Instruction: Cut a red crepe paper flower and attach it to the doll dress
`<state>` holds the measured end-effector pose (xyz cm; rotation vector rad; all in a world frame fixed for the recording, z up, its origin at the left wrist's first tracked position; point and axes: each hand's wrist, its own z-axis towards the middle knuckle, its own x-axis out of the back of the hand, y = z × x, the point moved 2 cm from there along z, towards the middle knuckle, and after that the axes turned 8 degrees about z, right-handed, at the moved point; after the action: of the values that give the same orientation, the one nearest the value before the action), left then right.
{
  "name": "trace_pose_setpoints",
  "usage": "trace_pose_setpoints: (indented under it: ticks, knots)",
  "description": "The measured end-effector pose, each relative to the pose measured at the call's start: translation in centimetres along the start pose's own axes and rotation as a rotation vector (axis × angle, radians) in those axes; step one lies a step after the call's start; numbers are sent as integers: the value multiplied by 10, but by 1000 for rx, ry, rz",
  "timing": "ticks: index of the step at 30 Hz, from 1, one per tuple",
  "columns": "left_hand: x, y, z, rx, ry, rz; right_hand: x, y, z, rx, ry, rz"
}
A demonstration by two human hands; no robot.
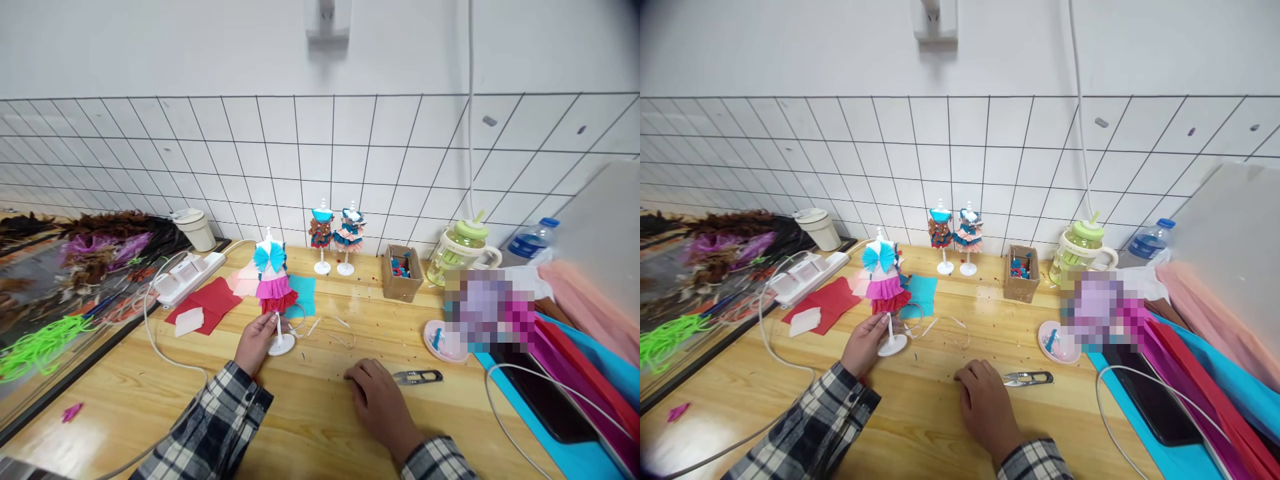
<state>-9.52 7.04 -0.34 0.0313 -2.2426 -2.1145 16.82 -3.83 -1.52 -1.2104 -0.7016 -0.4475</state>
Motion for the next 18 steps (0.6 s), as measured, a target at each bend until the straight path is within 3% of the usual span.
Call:
trace_pose_setpoints:
  ticks: [9,15,18]
  knots:
    - [-9,7,-7,11,-156,-115,1,-2,-1,10,0,-7]
    - [-12,2,-8,2,-236,147,3,-3,-1,6,-10,-7]
    - [-12,2,-7,-45,-250,176,3,-3,-1,1,-12,-2]
